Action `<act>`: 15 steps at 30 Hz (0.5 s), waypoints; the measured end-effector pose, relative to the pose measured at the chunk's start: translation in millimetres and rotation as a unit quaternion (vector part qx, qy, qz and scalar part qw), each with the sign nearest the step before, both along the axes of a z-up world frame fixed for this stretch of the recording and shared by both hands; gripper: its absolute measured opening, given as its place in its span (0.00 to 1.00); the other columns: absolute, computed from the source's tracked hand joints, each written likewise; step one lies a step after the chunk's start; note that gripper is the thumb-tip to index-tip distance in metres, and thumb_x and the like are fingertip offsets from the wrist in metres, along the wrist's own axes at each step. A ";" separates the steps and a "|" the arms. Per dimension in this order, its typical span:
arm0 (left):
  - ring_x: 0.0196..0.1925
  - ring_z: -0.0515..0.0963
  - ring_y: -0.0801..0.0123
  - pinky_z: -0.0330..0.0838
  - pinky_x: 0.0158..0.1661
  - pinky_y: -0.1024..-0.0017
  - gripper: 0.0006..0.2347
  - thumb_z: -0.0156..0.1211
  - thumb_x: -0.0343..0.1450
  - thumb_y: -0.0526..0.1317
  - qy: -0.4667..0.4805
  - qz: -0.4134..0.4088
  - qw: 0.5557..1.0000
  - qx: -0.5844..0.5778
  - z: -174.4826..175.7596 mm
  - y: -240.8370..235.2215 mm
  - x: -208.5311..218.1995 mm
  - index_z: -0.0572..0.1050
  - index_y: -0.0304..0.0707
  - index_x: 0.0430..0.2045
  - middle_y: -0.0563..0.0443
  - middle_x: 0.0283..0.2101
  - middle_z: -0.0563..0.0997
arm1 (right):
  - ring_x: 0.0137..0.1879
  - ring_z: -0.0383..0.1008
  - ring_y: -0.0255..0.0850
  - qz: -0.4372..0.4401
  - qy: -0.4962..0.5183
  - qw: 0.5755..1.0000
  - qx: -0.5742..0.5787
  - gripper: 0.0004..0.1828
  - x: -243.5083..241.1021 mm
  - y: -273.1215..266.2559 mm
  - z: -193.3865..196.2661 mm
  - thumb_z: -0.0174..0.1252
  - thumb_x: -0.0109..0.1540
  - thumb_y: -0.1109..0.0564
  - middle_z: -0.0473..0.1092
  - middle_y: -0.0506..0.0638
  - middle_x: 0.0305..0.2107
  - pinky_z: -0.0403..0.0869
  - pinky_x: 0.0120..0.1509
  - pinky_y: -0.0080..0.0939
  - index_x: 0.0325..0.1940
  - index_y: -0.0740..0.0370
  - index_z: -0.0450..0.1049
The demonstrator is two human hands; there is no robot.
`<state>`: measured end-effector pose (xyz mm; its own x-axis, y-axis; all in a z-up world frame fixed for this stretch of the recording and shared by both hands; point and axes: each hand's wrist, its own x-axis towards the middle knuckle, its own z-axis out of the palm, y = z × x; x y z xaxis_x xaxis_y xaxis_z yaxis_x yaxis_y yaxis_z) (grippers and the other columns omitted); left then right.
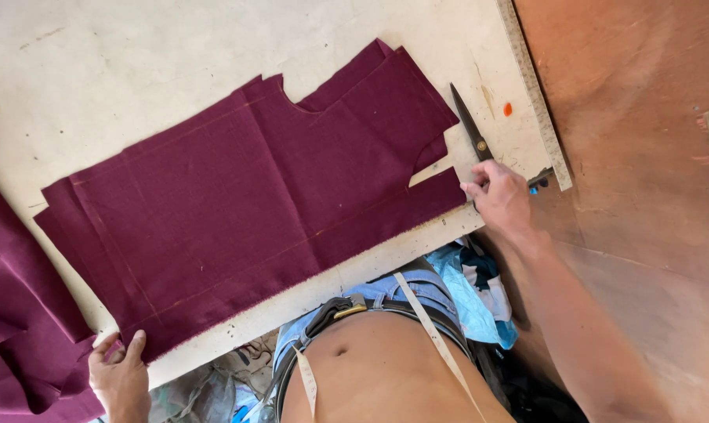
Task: Cutting fabric pieces along marked lines using scissors and then organizing and folding the cut pieces on a work table.
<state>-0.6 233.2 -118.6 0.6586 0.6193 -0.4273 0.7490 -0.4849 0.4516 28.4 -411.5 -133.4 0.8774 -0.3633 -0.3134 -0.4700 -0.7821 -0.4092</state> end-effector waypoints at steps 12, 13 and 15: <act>0.44 0.80 0.61 0.70 0.51 0.61 0.21 0.68 0.73 0.47 0.017 0.033 0.999 0.038 -5.5 5.0 22.6 0.75 0.35 0.56 0.46 0.41 0.82 | 0.47 0.72 0.59 0.145 -0.191 0.969 -0.062 0.13 157.4 0.0 -45.2 0.66 0.62 0.58 0.74 0.60 0.40 0.69 0.54 0.57 0.49 0.66 0.76; 0.44 0.80 0.61 0.70 0.51 0.61 0.21 0.68 0.73 0.47 0.015 0.043 0.998 0.044 6.6 -4.6 33.1 0.75 0.35 0.56 0.46 0.41 0.82 | 0.47 0.72 0.59 0.153 -0.195 0.967 -0.055 0.13 171.9 -9.1 -59.5 0.66 0.62 0.58 0.74 0.60 0.40 0.69 0.54 0.57 0.49 0.66 0.76; 0.48 0.80 0.55 0.70 0.54 0.53 0.23 0.64 0.73 0.48 0.049 0.055 0.997 0.027 30.6 -21.6 52.7 0.72 0.34 0.60 0.43 0.46 0.83 | 0.55 0.71 0.64 0.143 -0.085 0.981 -0.100 0.17 203.7 -22.7 -88.7 0.65 0.64 0.51 0.74 0.66 0.46 0.68 0.60 0.58 0.52 0.64 0.76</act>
<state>52.1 211.7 -88.0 0.5417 0.7101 -0.4497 0.8385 -0.4189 0.3486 232.1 -434.2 -222.1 0.9856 -0.1347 -0.1020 -0.1588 -0.9443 -0.2883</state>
